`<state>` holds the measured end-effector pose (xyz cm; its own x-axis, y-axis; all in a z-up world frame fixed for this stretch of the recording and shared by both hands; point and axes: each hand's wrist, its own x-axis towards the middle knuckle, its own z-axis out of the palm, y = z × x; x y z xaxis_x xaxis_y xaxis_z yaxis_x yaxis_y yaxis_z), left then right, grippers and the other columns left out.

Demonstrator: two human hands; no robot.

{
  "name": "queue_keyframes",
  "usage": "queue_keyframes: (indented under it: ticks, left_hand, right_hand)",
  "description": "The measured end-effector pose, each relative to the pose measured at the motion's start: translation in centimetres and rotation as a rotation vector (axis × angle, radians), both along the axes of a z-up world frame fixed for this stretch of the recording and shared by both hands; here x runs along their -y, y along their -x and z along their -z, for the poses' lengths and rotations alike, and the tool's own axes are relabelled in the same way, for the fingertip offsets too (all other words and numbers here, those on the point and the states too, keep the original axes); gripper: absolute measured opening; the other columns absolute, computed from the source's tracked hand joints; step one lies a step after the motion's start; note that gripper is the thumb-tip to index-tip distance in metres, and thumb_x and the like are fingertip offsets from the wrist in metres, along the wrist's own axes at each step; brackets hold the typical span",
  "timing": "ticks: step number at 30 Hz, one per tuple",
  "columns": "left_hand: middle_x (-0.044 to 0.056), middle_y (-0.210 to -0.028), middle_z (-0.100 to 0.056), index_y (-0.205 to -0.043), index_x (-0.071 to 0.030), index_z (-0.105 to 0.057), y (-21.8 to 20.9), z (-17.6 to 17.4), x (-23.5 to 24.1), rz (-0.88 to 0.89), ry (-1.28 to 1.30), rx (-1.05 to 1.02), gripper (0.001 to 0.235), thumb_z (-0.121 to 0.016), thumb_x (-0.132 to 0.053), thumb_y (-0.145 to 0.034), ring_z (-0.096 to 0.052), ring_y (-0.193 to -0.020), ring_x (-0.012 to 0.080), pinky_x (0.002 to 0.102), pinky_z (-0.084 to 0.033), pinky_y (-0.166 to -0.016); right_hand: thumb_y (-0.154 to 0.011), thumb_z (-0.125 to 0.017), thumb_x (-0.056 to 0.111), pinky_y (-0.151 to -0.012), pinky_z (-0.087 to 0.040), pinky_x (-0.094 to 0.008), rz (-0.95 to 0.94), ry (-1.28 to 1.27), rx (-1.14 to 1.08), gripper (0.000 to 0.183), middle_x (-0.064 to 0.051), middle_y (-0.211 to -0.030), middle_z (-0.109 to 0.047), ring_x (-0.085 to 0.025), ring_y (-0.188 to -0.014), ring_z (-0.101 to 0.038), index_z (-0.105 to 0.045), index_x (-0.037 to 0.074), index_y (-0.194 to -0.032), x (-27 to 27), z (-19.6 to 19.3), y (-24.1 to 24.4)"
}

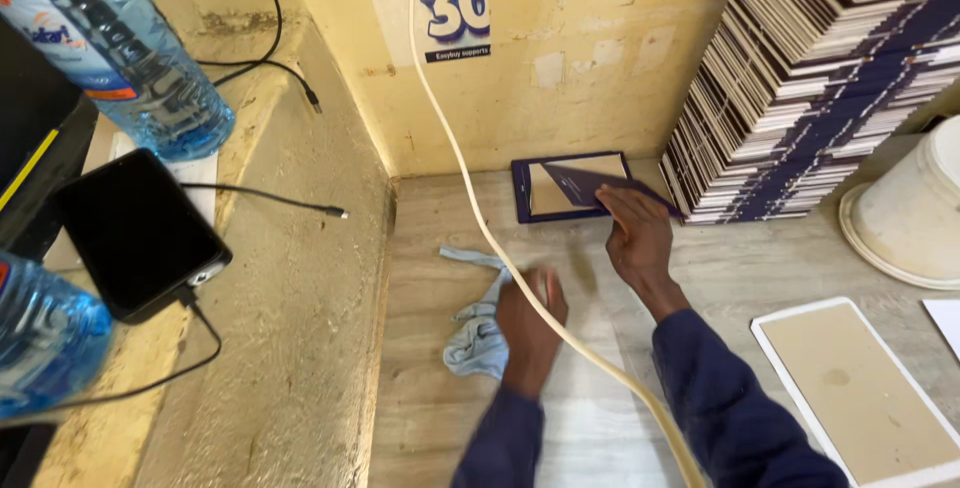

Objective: The person repeatedly places a white rectangular cover onto a blue book, presses the edges, and stacks the assembled unit on the table. The person handles multiple identical covers and books one at a time, building a small stack of finished items.

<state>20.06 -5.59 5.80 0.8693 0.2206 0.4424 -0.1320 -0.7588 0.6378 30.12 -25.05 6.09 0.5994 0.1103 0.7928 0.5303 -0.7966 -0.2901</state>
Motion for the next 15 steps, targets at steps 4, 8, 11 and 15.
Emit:
queue_keyframes:
  ticks: [4,8,11,15]
  left_hand:
    - [0.017,-0.1,-0.073,-0.119,-0.002,-0.074,-11.3,-1.5,1.2,-0.139,-0.145,0.064,0.062,-0.085,-0.054,-0.086,-0.075,-0.089,0.035,0.047,-0.061,-0.078]
    - [0.015,-0.094,-0.061,-0.101,-0.003,-0.073,-13.8,0.9,2.0,-0.161,-0.259,0.189,0.062,-0.082,-0.06,-0.079,-0.069,-0.081,0.0386,0.051,-0.056,-0.069]
    - [0.014,-0.098,-0.064,-0.113,-0.005,-0.079,-14.0,2.2,2.6,-0.17,-0.364,0.129,0.05,-0.068,-0.053,-0.102,-0.069,-0.081,0.0315,0.043,-0.053,-0.071]
    - [0.016,-0.1,-0.063,-0.116,-0.005,-0.078,-15.1,3.9,2.7,-0.143,-0.399,0.154,0.04,-0.07,-0.039,-0.097,-0.064,-0.083,0.0352,0.048,-0.049,-0.071]
  right_hand:
    - [-0.095,-0.056,-0.002,-0.105,-0.046,-0.046,0.047,-0.002,-0.043,0.052,0.002,-0.133,-0.078,-0.032,-0.126,-0.069,-0.079,0.024,-0.133,2.2,2.1,0.5]
    - [-0.096,-0.056,0.0,-0.107,-0.046,-0.04,0.062,0.063,-0.003,0.05,0.004,-0.135,-0.078,-0.027,-0.127,-0.07,-0.08,0.025,-0.132,3.2,2.6,-0.2]
    - [-0.093,-0.056,0.0,-0.106,-0.046,-0.043,0.008,0.111,0.011,0.053,0.0,-0.137,-0.077,-0.03,-0.126,-0.069,-0.079,0.024,-0.135,2.4,2.1,-2.0]
    - [-0.094,-0.058,0.008,-0.107,-0.046,-0.044,-0.004,0.3,-0.002,0.045,0.001,-0.131,-0.079,-0.026,-0.127,-0.07,-0.081,0.026,-0.128,-0.2,2.5,-4.6]
